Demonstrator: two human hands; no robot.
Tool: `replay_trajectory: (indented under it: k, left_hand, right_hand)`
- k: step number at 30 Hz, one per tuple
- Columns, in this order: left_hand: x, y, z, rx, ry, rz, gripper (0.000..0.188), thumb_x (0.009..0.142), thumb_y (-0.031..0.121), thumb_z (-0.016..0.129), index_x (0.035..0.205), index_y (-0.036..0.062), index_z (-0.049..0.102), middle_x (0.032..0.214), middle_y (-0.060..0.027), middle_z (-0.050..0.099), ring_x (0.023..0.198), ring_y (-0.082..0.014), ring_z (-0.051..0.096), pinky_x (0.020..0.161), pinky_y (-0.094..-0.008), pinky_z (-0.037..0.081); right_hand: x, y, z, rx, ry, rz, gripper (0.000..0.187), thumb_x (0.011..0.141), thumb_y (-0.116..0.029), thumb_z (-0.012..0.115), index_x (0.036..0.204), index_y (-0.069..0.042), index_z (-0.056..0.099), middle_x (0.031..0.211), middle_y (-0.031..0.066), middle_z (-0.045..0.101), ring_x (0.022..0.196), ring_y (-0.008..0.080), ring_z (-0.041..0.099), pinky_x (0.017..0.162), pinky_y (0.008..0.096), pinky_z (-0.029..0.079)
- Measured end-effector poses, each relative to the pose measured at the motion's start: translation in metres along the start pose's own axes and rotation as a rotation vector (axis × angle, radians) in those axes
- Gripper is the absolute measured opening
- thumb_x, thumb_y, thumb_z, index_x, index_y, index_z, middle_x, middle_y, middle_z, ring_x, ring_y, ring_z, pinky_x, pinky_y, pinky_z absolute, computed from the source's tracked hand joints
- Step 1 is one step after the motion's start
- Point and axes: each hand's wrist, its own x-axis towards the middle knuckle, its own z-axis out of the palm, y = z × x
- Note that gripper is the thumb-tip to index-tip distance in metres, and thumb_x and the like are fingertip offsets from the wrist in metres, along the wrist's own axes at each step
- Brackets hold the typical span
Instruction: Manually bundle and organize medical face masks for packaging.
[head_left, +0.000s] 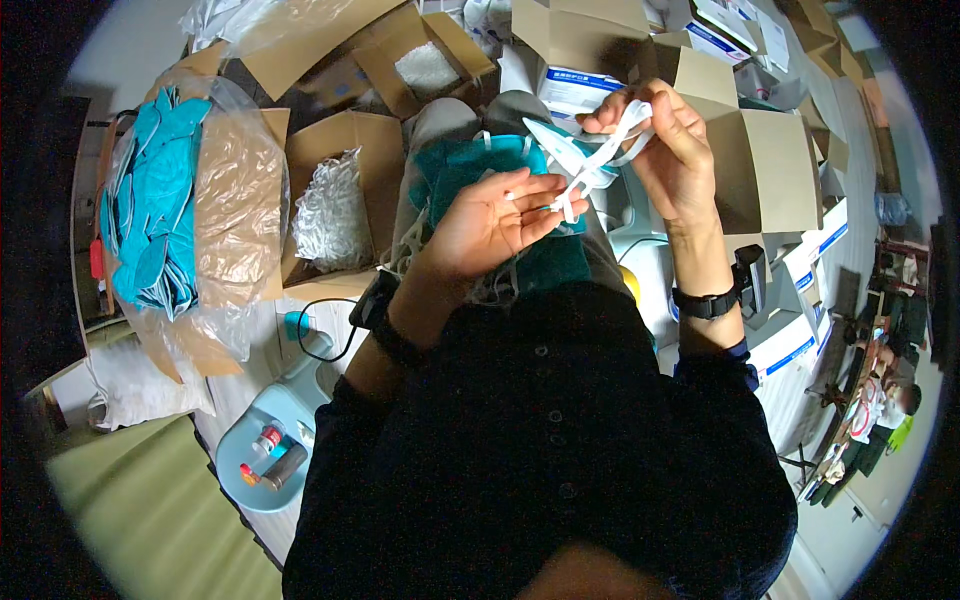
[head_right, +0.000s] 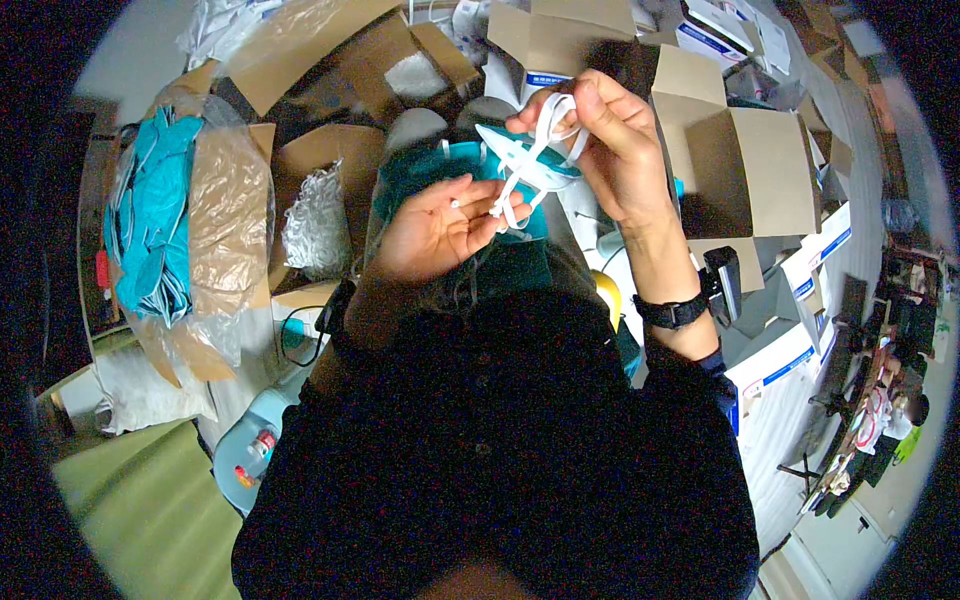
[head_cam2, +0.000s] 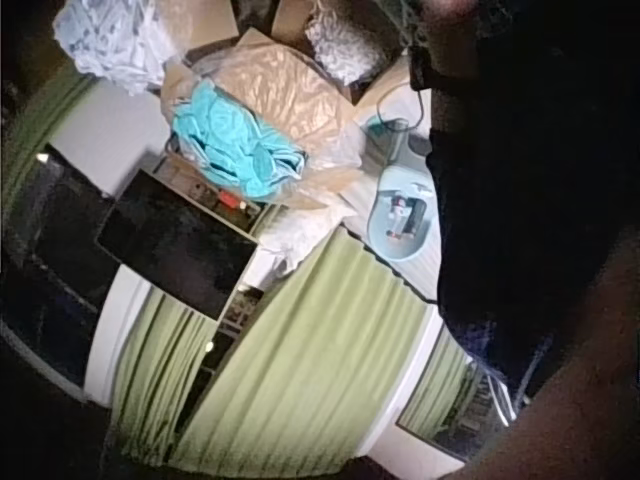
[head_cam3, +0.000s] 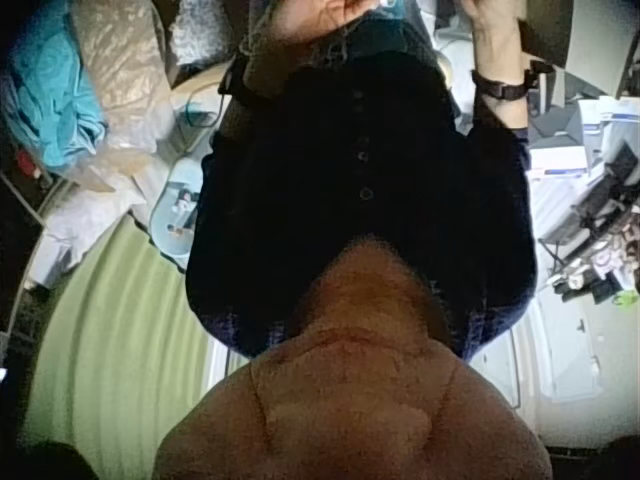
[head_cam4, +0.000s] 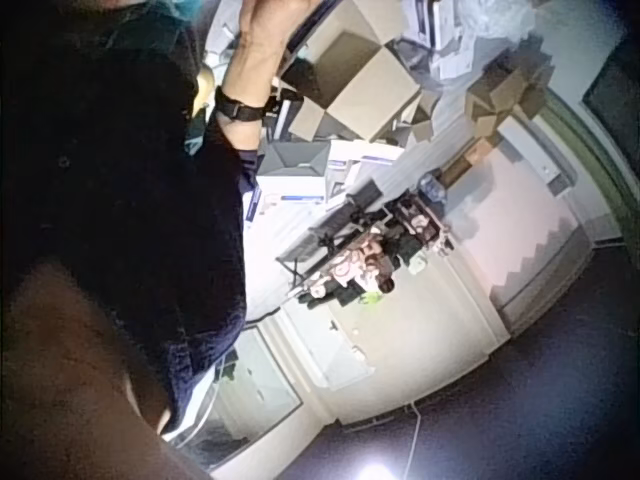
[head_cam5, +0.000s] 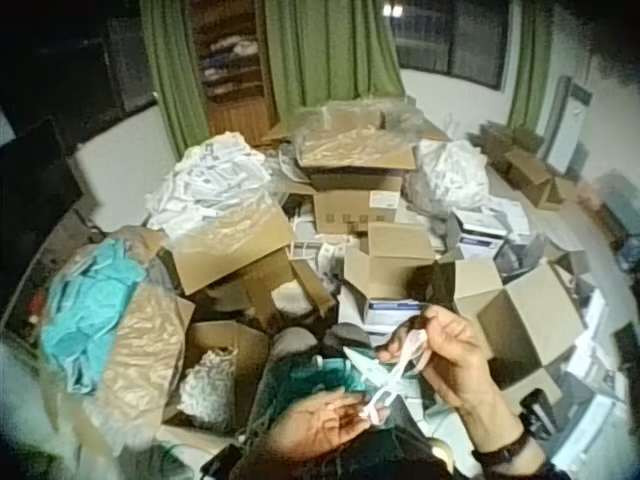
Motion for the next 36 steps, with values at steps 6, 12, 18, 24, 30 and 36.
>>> replay_trajectory:
  k: [6, 12, 18, 24, 30, 36]
  left_hand:
    - [0.003, -0.014, -0.005, 0.432, 0.067, 0.125, 0.030, 0.094, 0.017, 0.054, 0.113, -0.0065, 0.055, 0.115, -0.0180, 0.059, 0.114, -0.0296, 0.055, 0.095, -0.0317, 0.047]
    - [-0.006, -0.014, -0.008, 0.382, 0.113, 0.209, 0.031, 0.093, 0.020, 0.056, 0.113, -0.0026, 0.057, 0.109, -0.0142, 0.061, 0.103, -0.0241, 0.060, 0.087, -0.0265, 0.047]
    - [-0.051, 0.038, -0.005, 1.285, 0.767, 0.286, 0.035, 0.085, 0.034, 0.066, 0.094, 0.0009, 0.066, 0.081, -0.0094, 0.066, 0.075, -0.0216, 0.064, 0.065, -0.0309, 0.049]
    - [-0.062, 0.038, -0.052, 1.878, 1.014, 0.666, 0.040, 0.073, 0.038, 0.076, 0.081, -0.0001, 0.065, 0.067, -0.0137, 0.062, 0.061, -0.0197, 0.061, 0.058, -0.0315, 0.047]
    - [-0.058, 0.030, -0.042, 1.812, 0.874, 0.523, 0.040, 0.077, 0.040, 0.072, 0.077, 0.0010, 0.063, 0.067, -0.0093, 0.062, 0.062, -0.0175, 0.057, 0.058, -0.0334, 0.045]
    - [-0.057, 0.029, -0.043, 1.922, 0.879, 0.425, 0.039, 0.075, 0.039, 0.071, 0.072, 0.0003, 0.064, 0.066, -0.0159, 0.064, 0.062, -0.0292, 0.064, 0.059, -0.0360, 0.048]
  right_hand:
    - [-0.002, 0.010, 0.003, -0.010, 0.055, 0.004, 0.026, 0.097, -0.028, 0.048, 0.088, -0.004, 0.056, 0.090, 0.0184, 0.066, 0.087, 0.0265, 0.066, 0.079, 0.0346, 0.052]
    - [-0.013, -0.007, 0.002, 0.090, 0.157, 0.020, 0.023, 0.096, -0.025, 0.050, 0.086, -0.004, 0.055, 0.069, 0.0056, 0.054, 0.058, 0.0111, 0.050, 0.054, 0.0224, 0.041]
    - [-0.021, -0.015, 0.003, -0.569, 0.291, -0.029, 0.013, 0.090, -0.017, 0.062, 0.085, -0.004, 0.061, 0.069, -0.0059, 0.052, 0.059, 0.0005, 0.039, 0.052, 0.0173, 0.028]
    - [-0.028, 0.014, 0.016, -0.845, 0.163, 0.074, 0.011, 0.083, -0.009, 0.070, 0.081, -0.001, 0.062, 0.072, -0.0016, 0.063, 0.066, 0.0018, 0.052, 0.058, 0.0180, 0.041]
    - [-0.037, 0.042, 0.033, -1.003, 0.031, -0.016, 0.019, 0.077, -0.017, 0.075, 0.085, -0.004, 0.065, 0.074, 0.0081, 0.064, 0.061, 0.0137, 0.060, 0.057, 0.0275, 0.047]
    - [-0.046, 0.060, 0.053, -1.436, -0.286, -0.102, 0.052, 0.064, -0.038, 0.082, 0.099, -0.005, 0.063, 0.095, 0.0121, 0.063, 0.086, 0.0288, 0.063, 0.071, 0.0368, 0.053]
